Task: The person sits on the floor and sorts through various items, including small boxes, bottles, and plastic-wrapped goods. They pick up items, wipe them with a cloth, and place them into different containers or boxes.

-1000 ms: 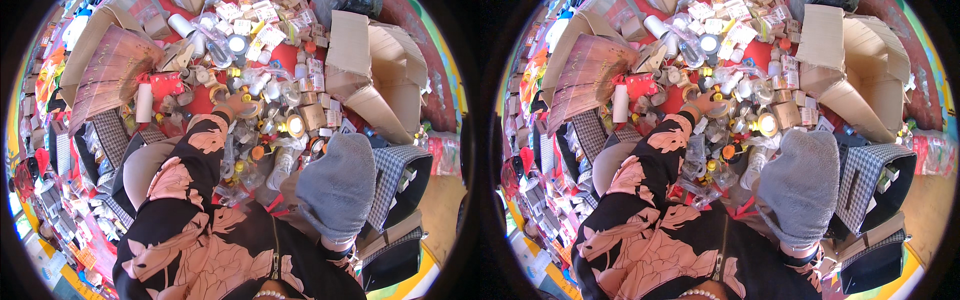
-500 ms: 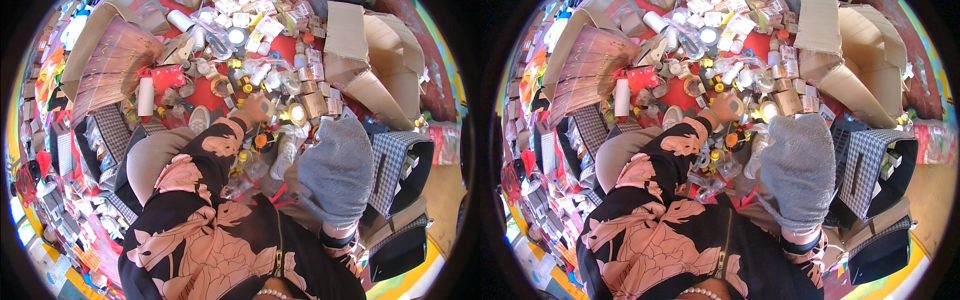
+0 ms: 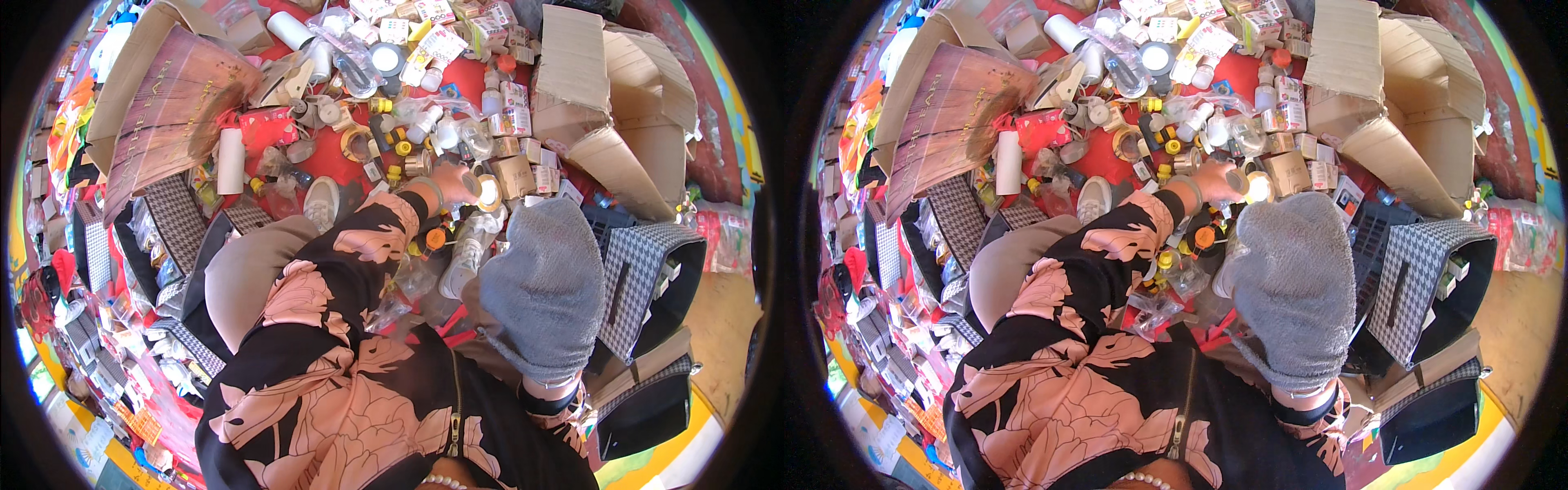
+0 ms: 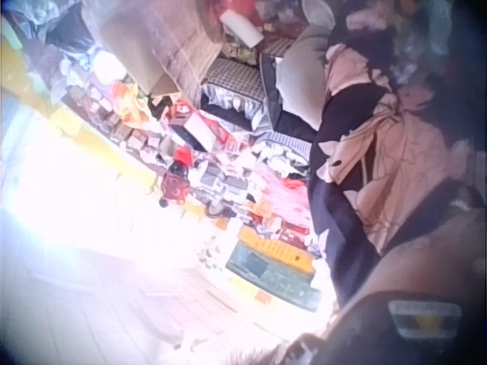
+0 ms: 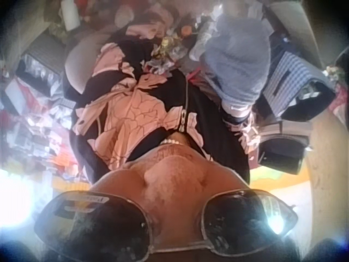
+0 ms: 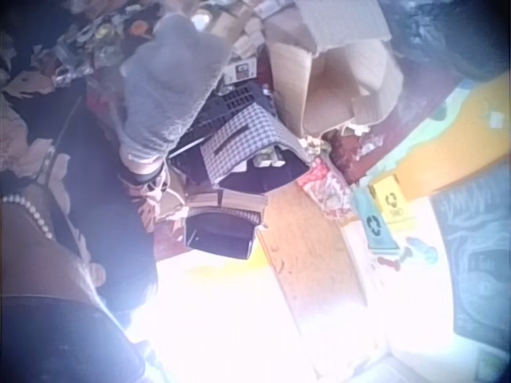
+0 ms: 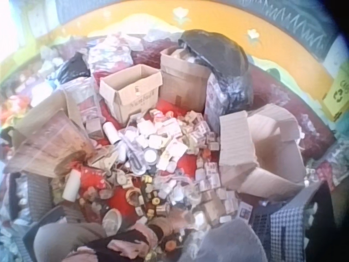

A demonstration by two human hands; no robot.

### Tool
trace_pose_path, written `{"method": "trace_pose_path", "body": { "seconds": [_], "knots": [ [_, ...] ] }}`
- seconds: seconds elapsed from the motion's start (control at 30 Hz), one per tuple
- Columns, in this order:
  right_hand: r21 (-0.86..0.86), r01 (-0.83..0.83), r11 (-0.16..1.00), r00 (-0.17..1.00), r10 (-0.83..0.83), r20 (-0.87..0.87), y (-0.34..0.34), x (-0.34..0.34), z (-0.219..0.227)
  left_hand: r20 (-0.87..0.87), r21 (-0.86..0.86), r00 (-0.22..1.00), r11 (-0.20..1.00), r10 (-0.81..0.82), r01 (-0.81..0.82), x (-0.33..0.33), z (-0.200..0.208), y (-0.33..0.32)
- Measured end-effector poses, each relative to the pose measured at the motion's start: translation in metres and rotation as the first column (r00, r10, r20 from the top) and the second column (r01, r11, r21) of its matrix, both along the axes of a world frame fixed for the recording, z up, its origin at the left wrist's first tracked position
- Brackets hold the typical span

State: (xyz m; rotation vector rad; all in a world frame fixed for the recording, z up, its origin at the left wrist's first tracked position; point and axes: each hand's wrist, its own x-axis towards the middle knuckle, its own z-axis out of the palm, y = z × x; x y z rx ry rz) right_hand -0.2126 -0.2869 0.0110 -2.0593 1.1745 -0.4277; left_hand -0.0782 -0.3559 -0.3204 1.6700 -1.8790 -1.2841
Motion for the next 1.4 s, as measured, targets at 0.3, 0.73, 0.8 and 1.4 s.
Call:
{"method": "trace_pose_path", "body": {
  "seconds": [0.3,0.73,0.8,1.4],
  "knots": [
    [-0.275,-0.134,0.952,0.928,0.022,-0.373,-0.014,0.007,0.002,-0.297,0.053,0.685,0.727,0.666,-0.684,0.002,-0.035,-0.015],
    [-0.133,-0.193,0.972,0.900,0.121,-0.420,-0.037,-0.007,0.007,0.471,0.155,0.790,0.845,0.393,-0.512,0.082,-0.088,-0.068],
    [-0.073,-0.101,0.992,0.939,0.070,-0.337,-0.037,-0.008,0.003,0.408,0.203,0.844,0.867,0.348,-0.456,0.082,-0.092,-0.075],
    [-0.281,-0.014,0.960,0.985,-0.035,-0.170,-0.014,-0.021,0.024,-0.673,0.739,0.216,0.648,0.707,0.182,0.110,-0.010,0.000]
  ]
}}
